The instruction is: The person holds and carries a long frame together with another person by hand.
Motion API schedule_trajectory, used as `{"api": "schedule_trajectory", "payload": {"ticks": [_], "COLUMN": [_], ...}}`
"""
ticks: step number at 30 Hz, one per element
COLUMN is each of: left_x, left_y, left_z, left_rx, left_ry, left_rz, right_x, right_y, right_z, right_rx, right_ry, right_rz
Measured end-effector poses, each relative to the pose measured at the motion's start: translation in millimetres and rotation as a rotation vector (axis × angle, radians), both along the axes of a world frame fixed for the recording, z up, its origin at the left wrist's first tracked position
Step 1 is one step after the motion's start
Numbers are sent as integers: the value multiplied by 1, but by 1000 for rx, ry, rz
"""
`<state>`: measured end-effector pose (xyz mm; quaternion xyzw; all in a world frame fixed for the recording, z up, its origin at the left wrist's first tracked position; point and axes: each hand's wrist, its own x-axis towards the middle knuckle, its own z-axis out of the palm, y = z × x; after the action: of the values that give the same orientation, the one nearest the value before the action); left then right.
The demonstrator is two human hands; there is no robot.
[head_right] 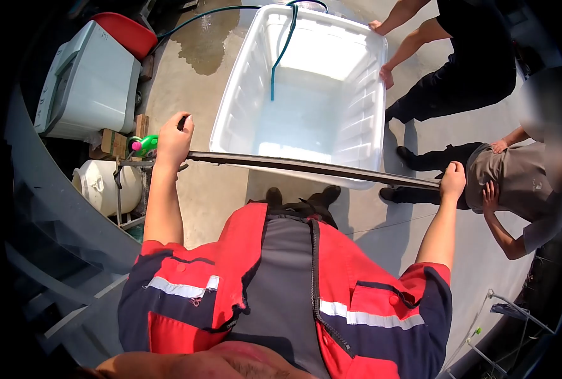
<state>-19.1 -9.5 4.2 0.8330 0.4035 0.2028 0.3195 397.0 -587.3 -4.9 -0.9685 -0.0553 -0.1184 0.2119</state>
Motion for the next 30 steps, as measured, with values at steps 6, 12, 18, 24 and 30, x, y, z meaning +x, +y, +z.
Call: {"api": "schedule_trajectory", "payload": {"ticks": [6,12,18,24,30], "left_x": [-4,-4,-4,-3,-4], "left_y": [-2,-3,5,2,-1], "left_z": [10,3,-8,-6,-1], "left_rx": [-28,58,126,75,107], "left_ry": [5,11,58,29,38], "left_rz": [26,13,8,2,-20], "right_x": [-7,-21,-19,-14,-15], "right_y": [5,18,19,15,12], "right_z": [8,21,21,14,12], "right_rx": [40,27,39,37,38], "right_ry": [25,11,-3,21,9], "right_rz": [-16,-39,-49,-55,-60]}}
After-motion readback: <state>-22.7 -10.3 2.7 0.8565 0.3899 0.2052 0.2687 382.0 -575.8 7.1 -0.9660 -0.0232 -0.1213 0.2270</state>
